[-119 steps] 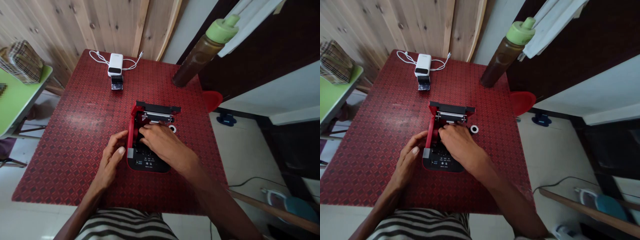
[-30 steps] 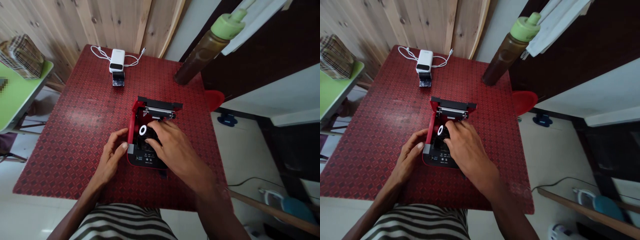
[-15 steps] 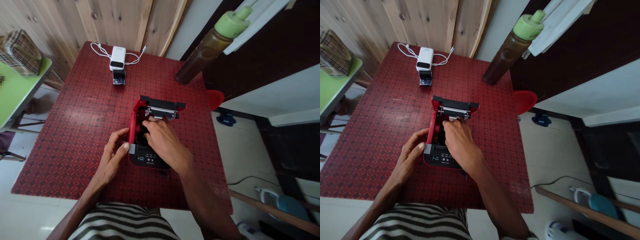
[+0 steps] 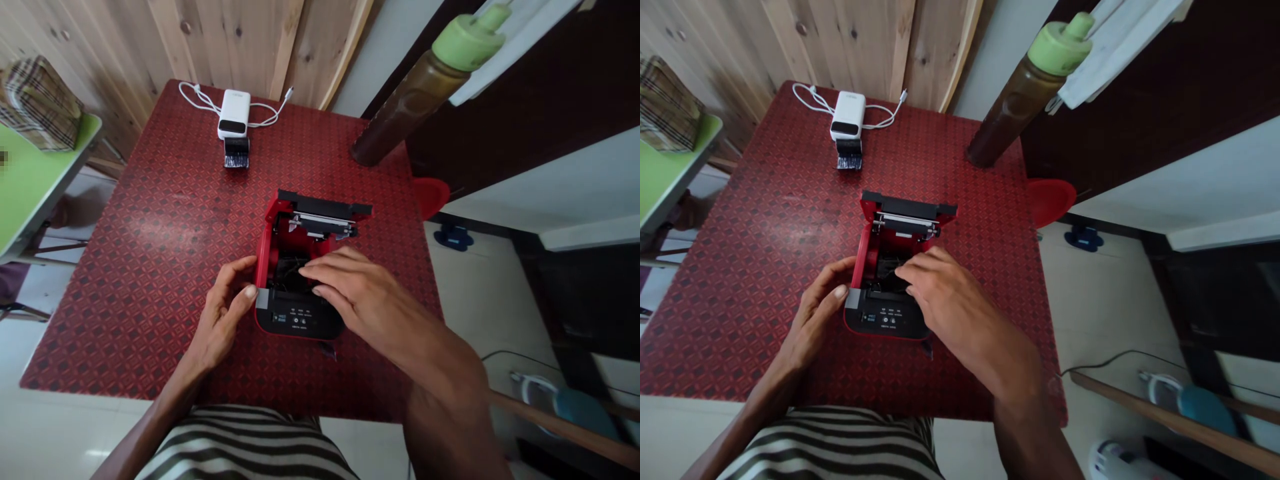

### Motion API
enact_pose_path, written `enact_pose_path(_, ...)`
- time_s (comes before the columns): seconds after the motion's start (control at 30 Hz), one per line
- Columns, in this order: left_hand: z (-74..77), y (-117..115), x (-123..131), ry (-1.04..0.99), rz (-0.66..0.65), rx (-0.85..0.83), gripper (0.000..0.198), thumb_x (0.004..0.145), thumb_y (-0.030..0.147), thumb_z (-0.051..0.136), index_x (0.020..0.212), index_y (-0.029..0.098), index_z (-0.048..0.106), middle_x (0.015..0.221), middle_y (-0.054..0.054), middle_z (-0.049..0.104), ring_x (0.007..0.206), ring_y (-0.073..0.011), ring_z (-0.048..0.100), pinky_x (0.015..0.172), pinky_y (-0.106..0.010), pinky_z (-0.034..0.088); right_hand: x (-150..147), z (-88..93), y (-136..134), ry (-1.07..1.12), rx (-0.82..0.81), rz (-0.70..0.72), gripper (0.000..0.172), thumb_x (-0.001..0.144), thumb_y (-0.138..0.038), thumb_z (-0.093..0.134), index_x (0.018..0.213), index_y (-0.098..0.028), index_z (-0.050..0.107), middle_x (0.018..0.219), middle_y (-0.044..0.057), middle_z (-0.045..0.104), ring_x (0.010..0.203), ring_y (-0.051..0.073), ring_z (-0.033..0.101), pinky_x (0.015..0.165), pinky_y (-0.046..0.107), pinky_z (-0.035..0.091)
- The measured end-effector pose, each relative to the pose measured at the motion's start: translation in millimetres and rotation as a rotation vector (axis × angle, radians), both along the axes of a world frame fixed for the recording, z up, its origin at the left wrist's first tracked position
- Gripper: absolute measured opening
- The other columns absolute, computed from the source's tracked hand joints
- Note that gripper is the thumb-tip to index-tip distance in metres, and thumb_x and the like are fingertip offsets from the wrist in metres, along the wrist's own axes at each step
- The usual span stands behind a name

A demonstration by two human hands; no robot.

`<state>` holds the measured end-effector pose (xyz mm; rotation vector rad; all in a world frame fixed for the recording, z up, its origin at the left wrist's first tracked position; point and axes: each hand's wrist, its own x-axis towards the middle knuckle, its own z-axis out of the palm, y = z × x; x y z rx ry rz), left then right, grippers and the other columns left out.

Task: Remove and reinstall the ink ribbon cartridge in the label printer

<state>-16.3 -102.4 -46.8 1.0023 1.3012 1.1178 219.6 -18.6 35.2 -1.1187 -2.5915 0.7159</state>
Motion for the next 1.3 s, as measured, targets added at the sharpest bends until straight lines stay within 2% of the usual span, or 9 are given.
enact_pose_path(0.17, -0.3, 1.0, 0.2, 0.024, 0.005, 0.031, 0.054, 0.108, 0.061, 0.069, 0.149, 0.026, 0.073, 0.150, -0.012, 0.077, 0.134, -0.0359, 0.072, 0.116, -0.052, 0.055, -1.9, -8.1, 11.8, -0.052, 0.023, 0.083, 0.026, 0.107, -0.008, 0.069, 0.100, -0.028, 0.085, 0.114, 0.004, 0.088, 0.107, 0.027, 0.079, 0.108, 0.050, 0.065)
enact_pose_path(0.4, -4.3, 1.1, -0.5, 0.015, 0.020, 0.024, 0.052, 0.109, 0.061, 0.070, 0.148, 0.027, 0.074, 0.149, -0.011, 0.078, 0.138, -0.0365, 0.073, 0.120, -0.055, 0.055, -8.7, -8.0, 11.4, -0.080, 0.020, 0.191, 0.034, 0.108, 0.000, 0.060, 0.090, -0.024, 0.077, 0.098, 0.003, 0.083, 0.092, 0.022, 0.074, 0.090, 0.039, 0.062)
enact_pose_path(0.57, -3.5, 2.1, 0.3, 0.012, 0.020, 0.020, 0.054, 0.108, 0.062, 0.070, 0.147, 0.026, 0.074, 0.149, -0.011, 0.079, 0.137, -0.0363, 0.074, 0.119, -0.054, 0.057, -6.5, -11.7, 5.6, -0.078, 0.031, 0.125, 0.032, 0.112, -0.002, 0.053, 0.097, -0.022, 0.074, 0.101, 0.005, 0.080, 0.094, 0.022, 0.073, 0.090, 0.039, 0.061)
enact_pose_path(0.77, -2.2, 5.8, -3.5, -0.057, 0.070, -0.013, 0.053, 0.108, 0.063, 0.070, 0.145, 0.025, 0.077, 0.151, -0.013, 0.078, 0.145, -0.0394, 0.070, 0.126, -0.057, 0.051, 1.9, -14.0, -12.0, 0.113, 0.080, -0.036, 0.031, 0.115, -0.005, 0.050, 0.102, -0.023, 0.071, 0.104, 0.006, 0.077, 0.094, 0.021, 0.075, 0.086, 0.037, 0.063)
enact_pose_path(0.87, 7.4, 24.7, -8.5, 0.042, 0.152, 0.079, 0.049, 0.108, 0.061, 0.073, 0.141, 0.025, 0.080, 0.151, -0.013, 0.077, 0.146, -0.0401, 0.068, 0.127, -0.058, 0.050, 4.4, -19.8, -24.7, 0.227, 0.142, -0.059, 0.026, 0.116, -0.005, 0.054, 0.105, -0.022, 0.070, 0.106, 0.006, 0.077, 0.095, 0.020, 0.076, 0.086, 0.036, 0.064)
enact_pose_path(1.03, 30.5, 88.3, -1.5, 0.075, 0.149, 0.294, 0.051, 0.109, 0.067, 0.066, 0.134, 0.026, 0.083, 0.143, -0.010, 0.080, 0.141, -0.0355, 0.069, 0.119, -0.050, 0.055, 3.1, -25.8, -40.6, 0.277, 0.308, -0.095, 0.025, 0.114, -0.001, 0.056, 0.114, -0.020, 0.071, 0.106, 0.007, 0.080, 0.095, 0.020, 0.074, 0.086, 0.035, 0.066)
enact_pose_path(1.13, 37.8, 117.9, 11.7, 0.034, 0.108, 0.293, 0.049, 0.111, 0.067, 0.062, 0.105, 0.025, 0.086, 0.118, -0.009, 0.084, 0.121, -0.0293, 0.075, 0.109, -0.043, 0.057, 1.0, -24.8, -47.5, 0.252, 0.403, -0.102, 0.021, 0.112, 0.000, 0.059, 0.115, -0.017, 0.072, 0.107, 0.009, 0.083, 0.092, 0.020, 0.075, 0.084, 0.035, 0.067)
enact_pose_path(1.23, 41.4, 123.9, 17.8, -0.002, 0.120, 0.275, 0.043, 0.108, 0.059, 0.071, 0.084, 0.024, 0.081, 0.103, -0.006, 0.083, 0.118, -0.0264, 0.075, 0.107, -0.040, 0.057, -1.7, -26.2, -54.5, 0.217, 0.493, -0.136, 0.023, 0.111, 0.002, 0.059, 0.117, -0.014, 0.073, 0.112, 0.012, 0.084, 0.093, 0.021, 0.077, 0.085, 0.036, 0.067)
enact_pose_path(1.3, 43.3, 116.0, 14.5, -0.015, 0.104, 0.264, 0.028, 0.102, 0.048, 0.080, 0.085, 0.025, 0.082, 0.108, -0.005, 0.083, 0.128, -0.0273, 0.073, 0.113, -0.040, 0.055, -3.3, -29.3, -59.1, 0.205, 0.559, -0.160, 0.025, 0.110, 0.004, 0.057, 0.118, -0.013, 0.073, 0.112, 0.014, 0.084, 0.091, 0.021, 0.077, 0.083, 0.036, 0.067)
